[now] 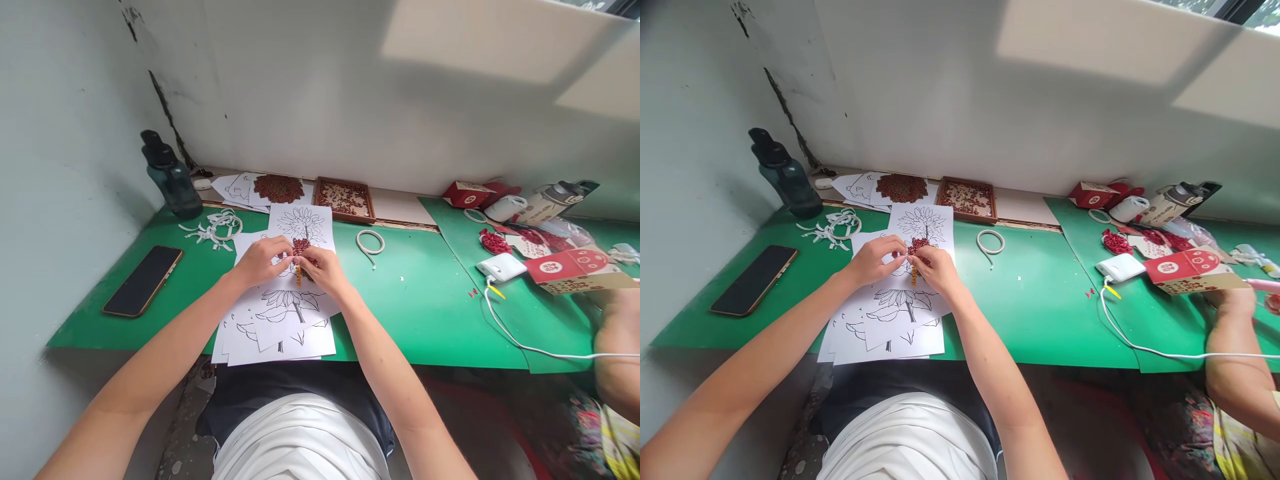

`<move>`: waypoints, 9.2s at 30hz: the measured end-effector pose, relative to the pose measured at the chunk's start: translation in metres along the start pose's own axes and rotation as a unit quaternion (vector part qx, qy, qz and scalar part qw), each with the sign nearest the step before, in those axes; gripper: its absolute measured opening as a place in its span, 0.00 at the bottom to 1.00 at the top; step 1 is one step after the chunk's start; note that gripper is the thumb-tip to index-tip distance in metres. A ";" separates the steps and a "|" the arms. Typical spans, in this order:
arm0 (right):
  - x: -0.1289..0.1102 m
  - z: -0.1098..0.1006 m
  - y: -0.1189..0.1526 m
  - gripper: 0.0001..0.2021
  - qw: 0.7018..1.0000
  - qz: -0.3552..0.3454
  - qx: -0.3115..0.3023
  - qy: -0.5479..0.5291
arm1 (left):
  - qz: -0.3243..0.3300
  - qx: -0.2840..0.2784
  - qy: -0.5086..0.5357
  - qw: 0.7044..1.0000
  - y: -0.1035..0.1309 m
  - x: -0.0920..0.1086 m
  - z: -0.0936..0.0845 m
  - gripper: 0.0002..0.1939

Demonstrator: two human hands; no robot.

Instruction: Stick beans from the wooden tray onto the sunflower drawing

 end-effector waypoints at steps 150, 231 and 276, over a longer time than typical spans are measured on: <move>0.000 0.004 0.002 0.10 0.991 0.052 -0.039 -0.114 | -0.139 -0.046 0.084 0.986 0.005 -0.021 0.009 0.13; 0.029 -0.030 0.043 0.09 0.969 -0.006 0.097 0.227 | -0.127 -0.151 -0.008 0.980 0.009 -0.021 0.017 0.12; 0.034 -0.032 0.044 0.10 0.986 0.028 0.065 0.148 | 0.022 -0.194 -0.026 0.981 -0.044 0.026 0.041 0.11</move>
Point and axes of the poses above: each hand's wrist, its own y-axis away from the middle knuckle, its own z-axis out of the palm, x = y × z, the point moved 8 cm from there along -y, towards the middle knuckle, and after that the axes turned 6 degrees about z, right-handed, at the moved point
